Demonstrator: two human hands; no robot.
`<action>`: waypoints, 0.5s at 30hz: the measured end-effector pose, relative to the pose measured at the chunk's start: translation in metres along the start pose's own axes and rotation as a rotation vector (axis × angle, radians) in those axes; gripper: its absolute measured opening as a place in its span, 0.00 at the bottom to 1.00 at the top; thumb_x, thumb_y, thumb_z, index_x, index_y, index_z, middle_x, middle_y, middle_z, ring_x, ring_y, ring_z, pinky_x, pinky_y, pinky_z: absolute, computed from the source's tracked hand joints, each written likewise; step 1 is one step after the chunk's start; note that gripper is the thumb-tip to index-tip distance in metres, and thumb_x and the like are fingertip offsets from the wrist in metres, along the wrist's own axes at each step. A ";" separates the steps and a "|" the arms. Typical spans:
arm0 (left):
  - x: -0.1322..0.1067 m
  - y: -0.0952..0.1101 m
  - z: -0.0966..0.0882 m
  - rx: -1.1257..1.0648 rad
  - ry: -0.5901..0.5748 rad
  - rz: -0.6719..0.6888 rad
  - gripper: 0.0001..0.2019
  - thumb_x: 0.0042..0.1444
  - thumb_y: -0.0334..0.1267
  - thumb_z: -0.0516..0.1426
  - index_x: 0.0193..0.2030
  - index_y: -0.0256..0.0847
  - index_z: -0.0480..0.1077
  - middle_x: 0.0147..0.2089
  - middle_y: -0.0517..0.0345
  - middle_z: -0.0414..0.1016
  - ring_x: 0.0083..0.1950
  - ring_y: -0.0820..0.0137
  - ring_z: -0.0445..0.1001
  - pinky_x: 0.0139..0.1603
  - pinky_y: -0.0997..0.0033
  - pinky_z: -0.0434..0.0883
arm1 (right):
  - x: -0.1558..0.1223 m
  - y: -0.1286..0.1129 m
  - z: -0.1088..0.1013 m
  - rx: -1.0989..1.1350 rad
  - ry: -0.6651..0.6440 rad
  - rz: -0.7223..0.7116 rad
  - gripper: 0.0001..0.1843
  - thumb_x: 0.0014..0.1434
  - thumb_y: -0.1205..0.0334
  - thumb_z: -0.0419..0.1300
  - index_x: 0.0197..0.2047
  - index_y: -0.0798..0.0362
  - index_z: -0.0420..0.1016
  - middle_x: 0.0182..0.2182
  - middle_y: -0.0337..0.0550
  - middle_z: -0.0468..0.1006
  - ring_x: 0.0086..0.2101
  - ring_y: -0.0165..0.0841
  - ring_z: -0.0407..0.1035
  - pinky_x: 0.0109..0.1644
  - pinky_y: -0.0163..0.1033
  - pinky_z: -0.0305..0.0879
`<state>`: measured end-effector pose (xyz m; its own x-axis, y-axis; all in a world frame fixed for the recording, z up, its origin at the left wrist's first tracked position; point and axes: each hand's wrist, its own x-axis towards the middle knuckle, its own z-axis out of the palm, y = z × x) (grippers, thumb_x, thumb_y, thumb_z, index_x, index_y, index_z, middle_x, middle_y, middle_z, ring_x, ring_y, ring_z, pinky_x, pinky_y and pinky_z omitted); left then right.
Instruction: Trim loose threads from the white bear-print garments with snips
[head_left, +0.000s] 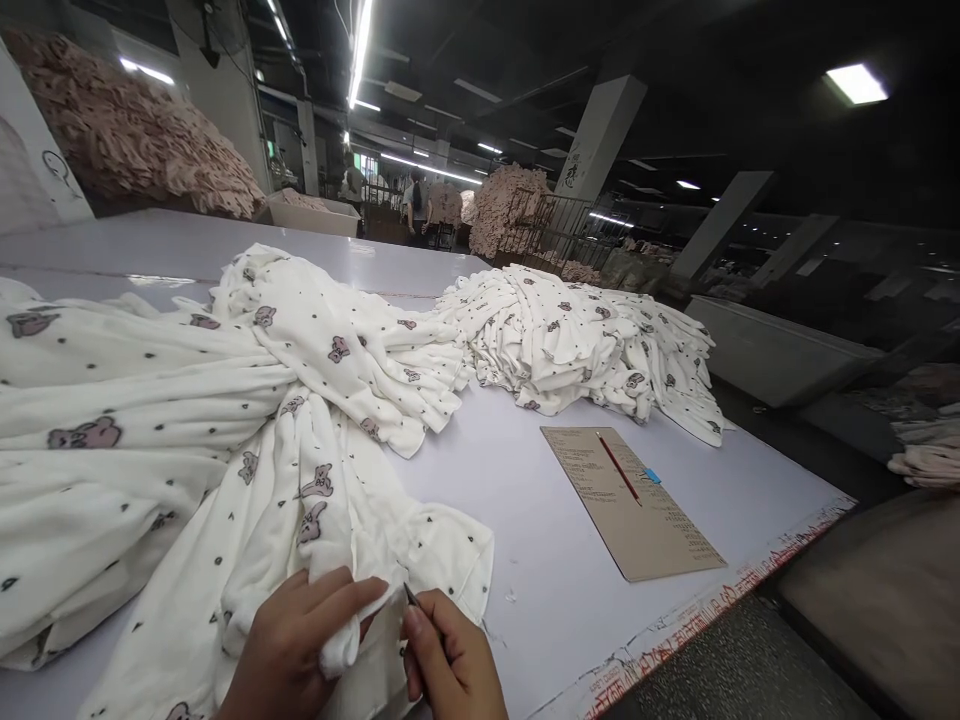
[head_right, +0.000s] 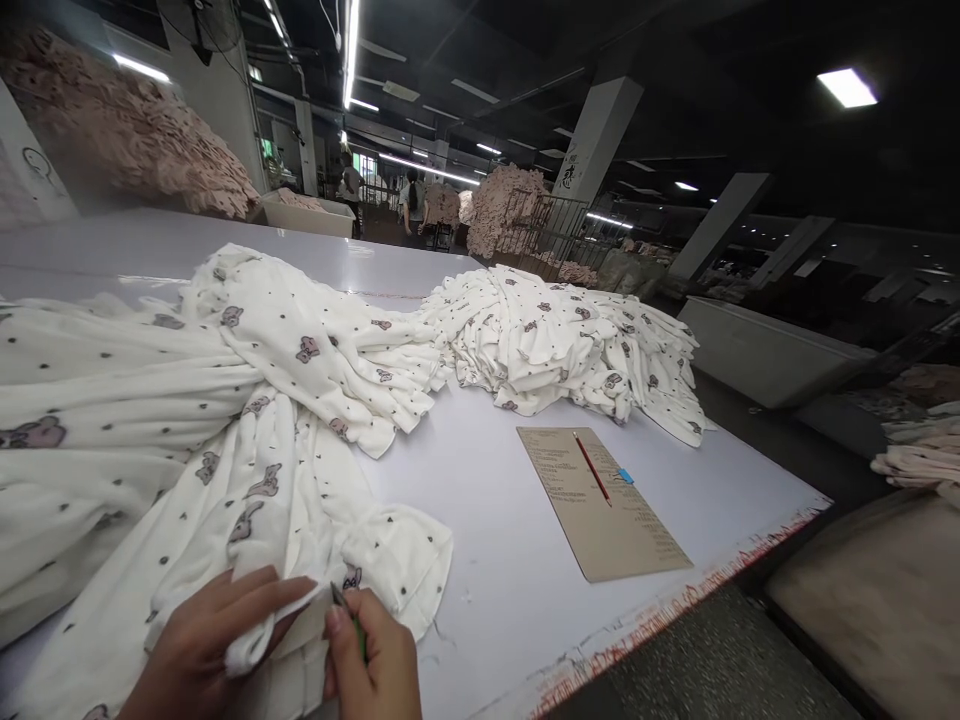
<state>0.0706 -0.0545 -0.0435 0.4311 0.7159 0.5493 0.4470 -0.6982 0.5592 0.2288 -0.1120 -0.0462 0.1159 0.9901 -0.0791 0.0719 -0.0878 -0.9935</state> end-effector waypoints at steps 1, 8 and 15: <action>0.000 -0.001 0.000 0.031 0.005 0.034 0.12 0.61 0.34 0.49 0.45 0.49 0.71 0.28 0.64 0.72 0.26 0.70 0.65 0.30 0.73 0.58 | -0.001 0.000 -0.003 0.012 -0.009 0.017 0.26 0.59 0.38 0.49 0.26 0.53 0.64 0.14 0.32 0.58 0.18 0.26 0.52 0.23 0.31 0.47; 0.002 -0.005 -0.003 0.169 0.024 0.199 0.17 0.60 0.27 0.45 0.48 0.46 0.70 0.27 0.61 0.72 0.26 0.71 0.64 0.29 0.73 0.57 | -0.003 0.000 -0.010 -0.036 -0.039 0.046 0.26 0.57 0.37 0.51 0.26 0.53 0.64 0.14 0.34 0.60 0.18 0.27 0.55 0.23 0.31 0.49; 0.000 -0.010 -0.006 0.206 -0.011 0.252 0.19 0.59 0.26 0.44 0.49 0.45 0.69 0.27 0.61 0.73 0.25 0.72 0.64 0.28 0.71 0.58 | -0.002 0.001 -0.006 -0.069 -0.065 0.035 0.26 0.59 0.38 0.49 0.26 0.53 0.66 0.14 0.34 0.61 0.17 0.27 0.55 0.22 0.31 0.48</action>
<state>0.0616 -0.0479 -0.0451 0.5567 0.5212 0.6468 0.4739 -0.8388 0.2680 0.2343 -0.1144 -0.0467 0.0548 0.9911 -0.1213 0.1373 -0.1278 -0.9822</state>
